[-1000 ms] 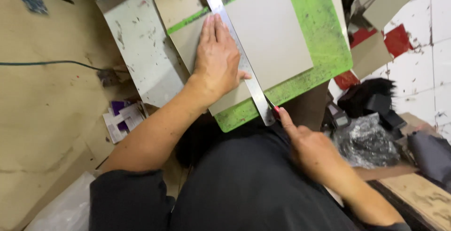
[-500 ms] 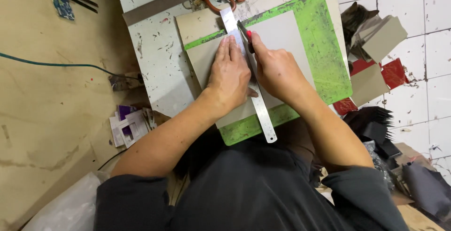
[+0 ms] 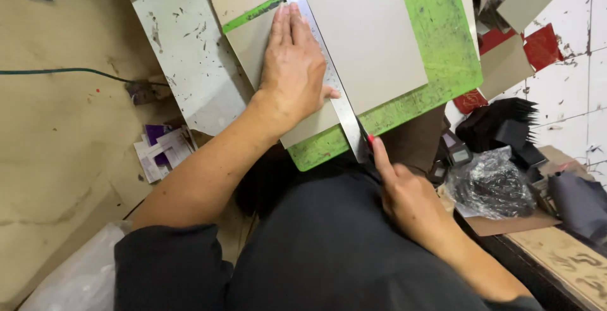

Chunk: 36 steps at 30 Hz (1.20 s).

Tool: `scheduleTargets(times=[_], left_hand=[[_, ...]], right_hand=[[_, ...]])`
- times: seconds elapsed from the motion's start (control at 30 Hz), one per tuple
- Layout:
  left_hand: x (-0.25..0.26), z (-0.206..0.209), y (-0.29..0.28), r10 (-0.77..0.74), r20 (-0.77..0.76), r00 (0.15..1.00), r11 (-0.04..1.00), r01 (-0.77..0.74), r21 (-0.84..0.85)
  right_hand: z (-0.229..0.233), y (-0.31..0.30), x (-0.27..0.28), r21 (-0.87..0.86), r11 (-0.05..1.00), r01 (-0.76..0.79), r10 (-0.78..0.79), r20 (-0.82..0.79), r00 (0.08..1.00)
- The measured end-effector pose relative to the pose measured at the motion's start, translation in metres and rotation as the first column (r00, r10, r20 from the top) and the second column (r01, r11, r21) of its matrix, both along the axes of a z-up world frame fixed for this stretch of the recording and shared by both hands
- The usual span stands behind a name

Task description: Cutting cardboard sheets using a utility knife and a metal ruler on a cutting mat.

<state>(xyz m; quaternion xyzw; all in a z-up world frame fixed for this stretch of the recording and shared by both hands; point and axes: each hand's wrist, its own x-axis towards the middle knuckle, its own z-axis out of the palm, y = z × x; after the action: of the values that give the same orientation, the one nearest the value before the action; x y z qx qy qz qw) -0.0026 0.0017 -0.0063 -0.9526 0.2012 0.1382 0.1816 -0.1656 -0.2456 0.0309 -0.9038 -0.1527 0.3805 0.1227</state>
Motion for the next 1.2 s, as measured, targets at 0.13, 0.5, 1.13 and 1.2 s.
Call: scheduleTargets(times=[0.13, 0.5, 1.13, 1.2], left_hand=[[0.001, 0.007, -0.001, -0.002, 0.010, 1.000, 1.000, 0.002, 0.015], [0.001, -0.008, -0.007, 0.075, -0.004, 0.997, 0.997, -0.075, -0.027], [-0.004, -0.003, 0.000, 0.003, 0.005, 1.000, 1.000, -0.003, -0.019], [-0.002, -0.008, 0.001, 0.020, 0.035, 0.999, 0.997, -0.017, -0.073]], right_hand=[[0.022, -0.003, 0.013, -0.082, 0.997, -0.011, 0.008, -0.047, 0.999], [-0.006, 0.078, 0.173, 0.293, 0.939, -0.180, 0.007, 0.508, 0.861], [0.019, 0.015, 0.033, 0.139, 0.989, 0.046, -0.043, -0.022, 0.999], [0.006, 0.001, 0.005, -0.059, 0.998, -0.019, 0.016, -0.041, 0.999]])
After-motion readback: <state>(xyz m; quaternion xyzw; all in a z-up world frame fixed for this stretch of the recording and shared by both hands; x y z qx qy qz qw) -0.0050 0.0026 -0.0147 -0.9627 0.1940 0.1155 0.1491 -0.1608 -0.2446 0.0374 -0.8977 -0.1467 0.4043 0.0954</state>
